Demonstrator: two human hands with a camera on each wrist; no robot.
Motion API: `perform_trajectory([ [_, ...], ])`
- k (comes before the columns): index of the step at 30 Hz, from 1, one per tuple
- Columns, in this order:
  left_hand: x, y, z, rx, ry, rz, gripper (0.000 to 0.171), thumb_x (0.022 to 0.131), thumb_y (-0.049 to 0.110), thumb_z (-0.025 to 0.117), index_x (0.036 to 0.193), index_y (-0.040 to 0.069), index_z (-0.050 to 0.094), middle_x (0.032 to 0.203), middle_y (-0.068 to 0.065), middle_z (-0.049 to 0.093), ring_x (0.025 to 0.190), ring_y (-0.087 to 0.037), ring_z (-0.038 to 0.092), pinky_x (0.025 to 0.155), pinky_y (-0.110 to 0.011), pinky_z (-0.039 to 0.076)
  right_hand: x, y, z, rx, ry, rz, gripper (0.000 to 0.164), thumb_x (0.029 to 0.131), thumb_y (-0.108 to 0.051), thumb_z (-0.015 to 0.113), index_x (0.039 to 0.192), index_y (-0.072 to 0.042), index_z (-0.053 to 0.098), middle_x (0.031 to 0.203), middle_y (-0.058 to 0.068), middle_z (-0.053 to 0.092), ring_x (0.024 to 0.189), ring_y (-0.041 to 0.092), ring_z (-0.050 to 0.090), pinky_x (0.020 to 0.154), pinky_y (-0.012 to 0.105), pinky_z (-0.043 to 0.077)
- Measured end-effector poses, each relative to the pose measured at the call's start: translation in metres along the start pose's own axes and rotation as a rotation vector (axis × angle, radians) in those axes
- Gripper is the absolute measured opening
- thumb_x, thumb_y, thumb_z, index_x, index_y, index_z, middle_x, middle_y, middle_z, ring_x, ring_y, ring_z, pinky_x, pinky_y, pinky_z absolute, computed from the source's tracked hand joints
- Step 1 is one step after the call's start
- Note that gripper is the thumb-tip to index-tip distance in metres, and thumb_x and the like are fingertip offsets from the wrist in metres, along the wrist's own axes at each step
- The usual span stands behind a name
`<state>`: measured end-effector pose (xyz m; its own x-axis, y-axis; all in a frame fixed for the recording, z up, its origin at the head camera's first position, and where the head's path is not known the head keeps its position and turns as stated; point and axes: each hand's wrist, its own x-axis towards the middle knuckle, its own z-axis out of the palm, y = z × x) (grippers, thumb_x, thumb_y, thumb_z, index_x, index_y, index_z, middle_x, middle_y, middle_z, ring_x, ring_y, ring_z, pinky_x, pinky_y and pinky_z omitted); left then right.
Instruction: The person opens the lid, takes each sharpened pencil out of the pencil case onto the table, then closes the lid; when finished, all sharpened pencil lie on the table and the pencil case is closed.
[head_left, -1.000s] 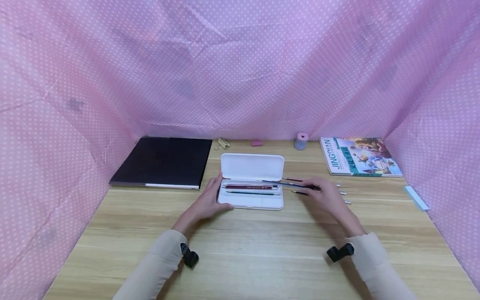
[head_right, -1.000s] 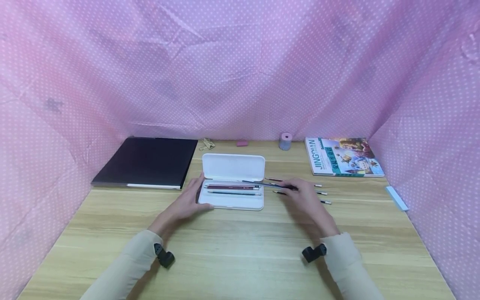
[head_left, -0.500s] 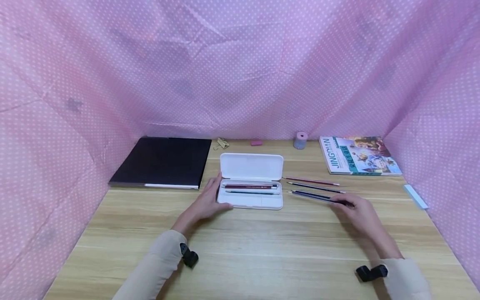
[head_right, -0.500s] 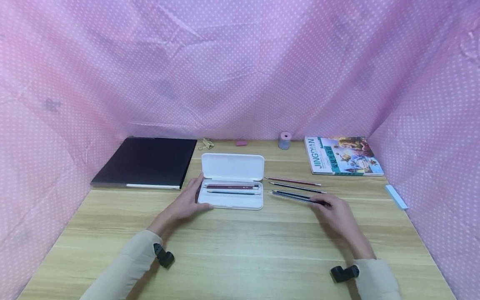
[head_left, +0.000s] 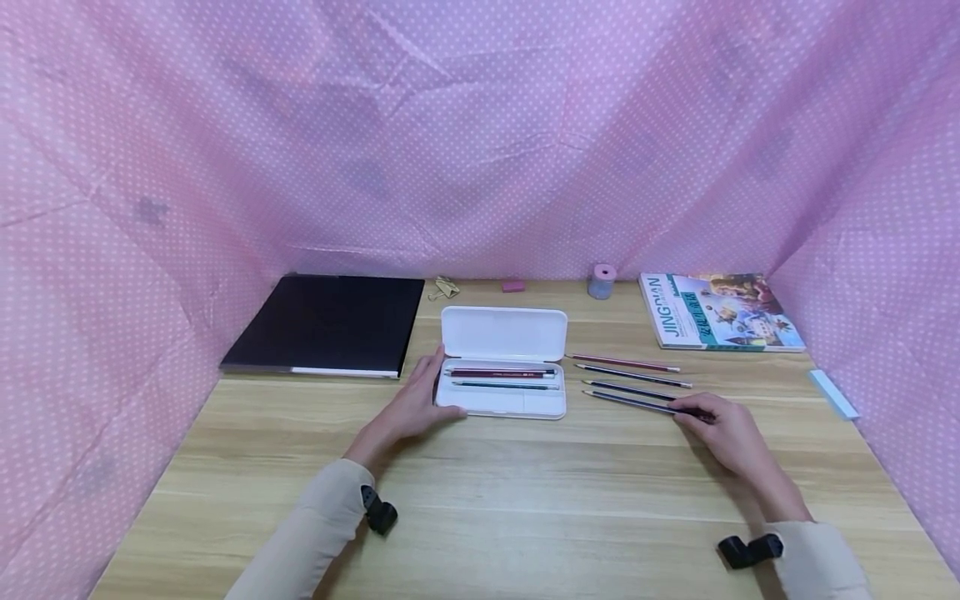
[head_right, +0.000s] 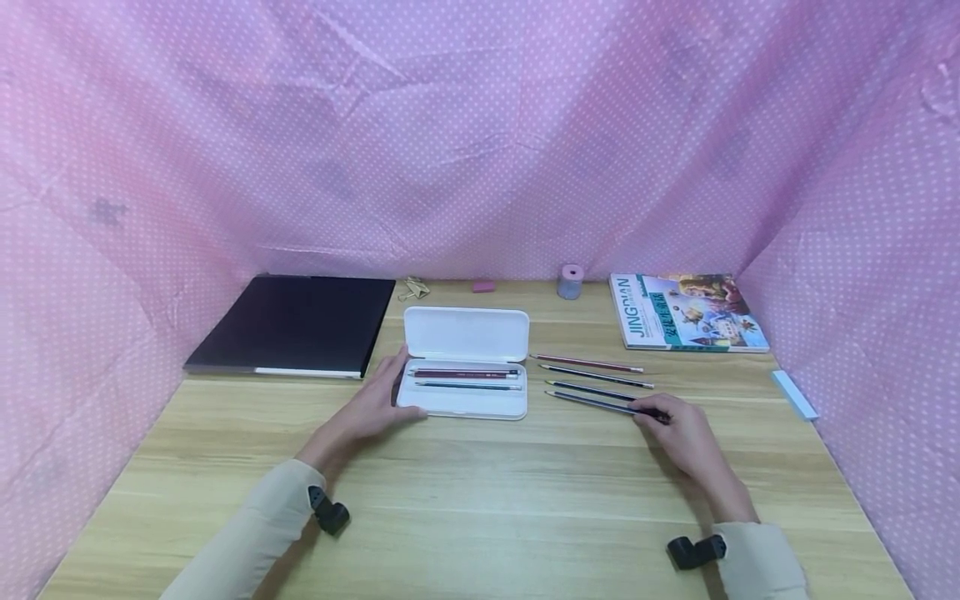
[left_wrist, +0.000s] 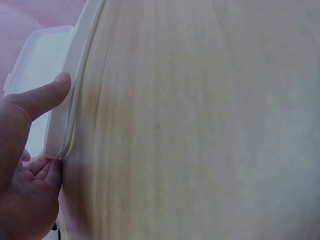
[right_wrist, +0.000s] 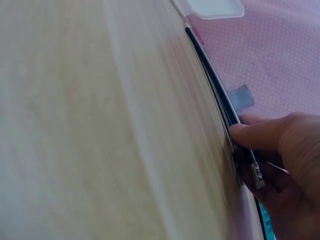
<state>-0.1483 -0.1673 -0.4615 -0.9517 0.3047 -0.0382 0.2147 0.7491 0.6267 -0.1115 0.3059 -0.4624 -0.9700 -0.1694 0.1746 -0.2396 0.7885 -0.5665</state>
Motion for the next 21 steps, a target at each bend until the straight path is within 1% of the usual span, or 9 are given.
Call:
perform_trajectory([
  [8, 0.0004, -0.0009, 0.0005, 0.007, 0.004, 0.001, 0.115, 0.069, 0.053, 0.074, 0.149, 0.021, -0.002, 0.143, -0.007, 0.026, 0.129, -0.021, 0.03, 0.106, -0.041, 0.027, -0.0007, 0.0012, 0.0016, 0.001, 0.003, -0.001, 0.016, 0.085, -0.009, 0.065, 0.098, -0.016, 0.071, 0.101, 0.005, 0.066, 0.098, 0.029, 0.059, 0.083, 0.047, 0.042],
  [13, 0.0, 0.0002, 0.0001, 0.008, -0.004, -0.008, 0.114, 0.07, 0.052, 0.074, 0.149, 0.02, -0.002, 0.145, -0.008, 0.023, 0.131, -0.022, 0.027, 0.107, -0.041, 0.025, -0.0011, 0.0014, 0.0017, 0.003, 0.0, -0.006, 0.019, 0.084, -0.006, 0.066, 0.099, -0.015, 0.07, 0.1, 0.007, 0.066, 0.097, 0.031, 0.058, 0.083, 0.049, 0.042],
  [21, -0.0005, 0.0007, -0.0001, 0.01, -0.002, -0.013, 0.113, 0.07, 0.052, 0.074, 0.149, 0.022, -0.002, 0.146, -0.007, 0.022, 0.131, -0.023, 0.027, 0.106, -0.042, 0.026, -0.0022, 0.0004, 0.001, -0.006, -0.015, 0.016, 0.018, 0.085, -0.009, 0.065, 0.1, -0.018, 0.069, 0.101, 0.004, 0.066, 0.096, 0.027, 0.059, 0.08, 0.04, 0.045],
])
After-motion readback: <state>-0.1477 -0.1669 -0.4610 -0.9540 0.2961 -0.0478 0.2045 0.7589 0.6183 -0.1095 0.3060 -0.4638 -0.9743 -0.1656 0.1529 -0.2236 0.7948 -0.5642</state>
